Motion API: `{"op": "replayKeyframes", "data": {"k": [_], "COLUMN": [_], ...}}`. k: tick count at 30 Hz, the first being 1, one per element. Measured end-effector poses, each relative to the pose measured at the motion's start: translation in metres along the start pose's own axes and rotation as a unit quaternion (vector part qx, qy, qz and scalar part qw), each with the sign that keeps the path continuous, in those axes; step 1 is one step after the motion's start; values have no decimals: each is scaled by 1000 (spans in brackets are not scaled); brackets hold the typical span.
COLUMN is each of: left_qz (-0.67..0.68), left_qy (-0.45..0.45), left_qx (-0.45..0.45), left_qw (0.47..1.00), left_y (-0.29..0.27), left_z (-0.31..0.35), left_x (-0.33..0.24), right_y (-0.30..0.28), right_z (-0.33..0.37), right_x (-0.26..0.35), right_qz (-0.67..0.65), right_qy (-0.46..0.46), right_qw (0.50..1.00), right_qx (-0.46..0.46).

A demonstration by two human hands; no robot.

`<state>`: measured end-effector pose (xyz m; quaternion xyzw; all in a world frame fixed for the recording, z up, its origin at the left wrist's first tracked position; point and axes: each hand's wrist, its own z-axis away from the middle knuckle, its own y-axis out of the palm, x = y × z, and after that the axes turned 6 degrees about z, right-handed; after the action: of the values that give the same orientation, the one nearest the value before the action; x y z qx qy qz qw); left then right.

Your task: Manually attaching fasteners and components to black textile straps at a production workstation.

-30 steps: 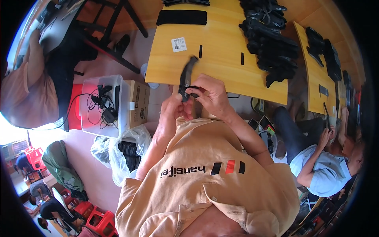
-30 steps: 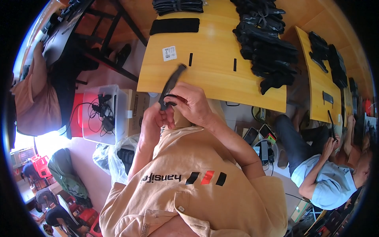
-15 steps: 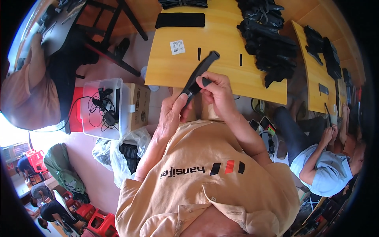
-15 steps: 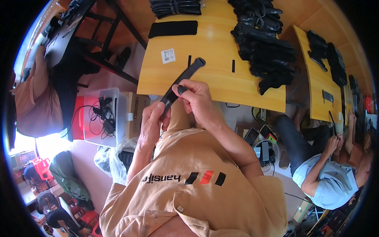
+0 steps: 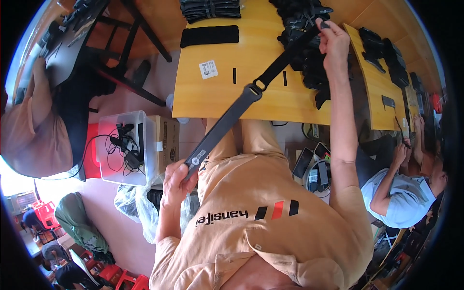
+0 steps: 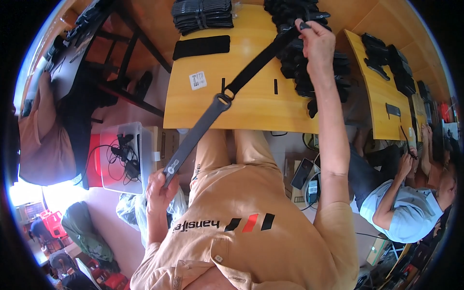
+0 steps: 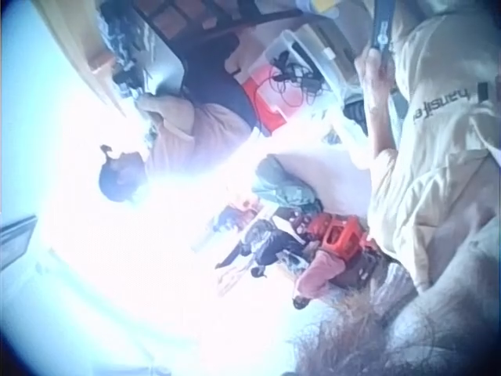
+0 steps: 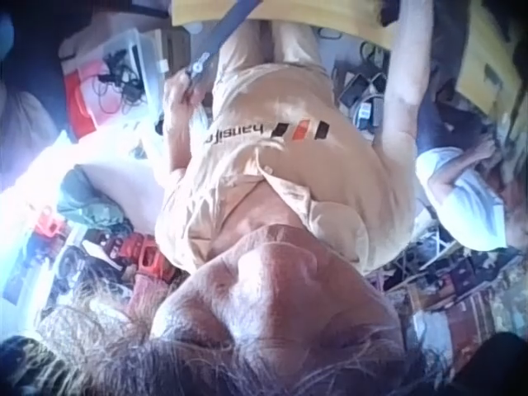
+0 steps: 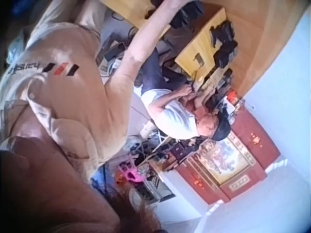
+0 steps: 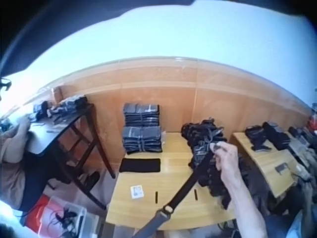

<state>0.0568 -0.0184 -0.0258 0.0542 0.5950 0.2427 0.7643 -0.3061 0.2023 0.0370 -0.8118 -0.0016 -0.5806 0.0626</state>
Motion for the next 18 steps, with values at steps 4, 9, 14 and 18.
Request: {"op": "replayKeyframes", "data": {"k": [4,9,14,18], "left_qz": [-6,173,190,189], "left_qy": [25,54,62,86], "left_qx": [-7,15,-40,-84], "left_qw": [1000,983,979,974], "left_y": [5,-42,-30,-11], "left_z": [2,5,-48,-99], "left_x": [9,20,26,24], "right_y": [9,-69,-35,-40], "right_z": [-22,-63,-8,15], "right_x": [13,11,37,37], "right_qz": [0,-35,86,163], "right_qy": [-39,-33,-147,-201], "right_qw": [999,991,985,966], "right_qx": [-5,-128,-12,-5]}}
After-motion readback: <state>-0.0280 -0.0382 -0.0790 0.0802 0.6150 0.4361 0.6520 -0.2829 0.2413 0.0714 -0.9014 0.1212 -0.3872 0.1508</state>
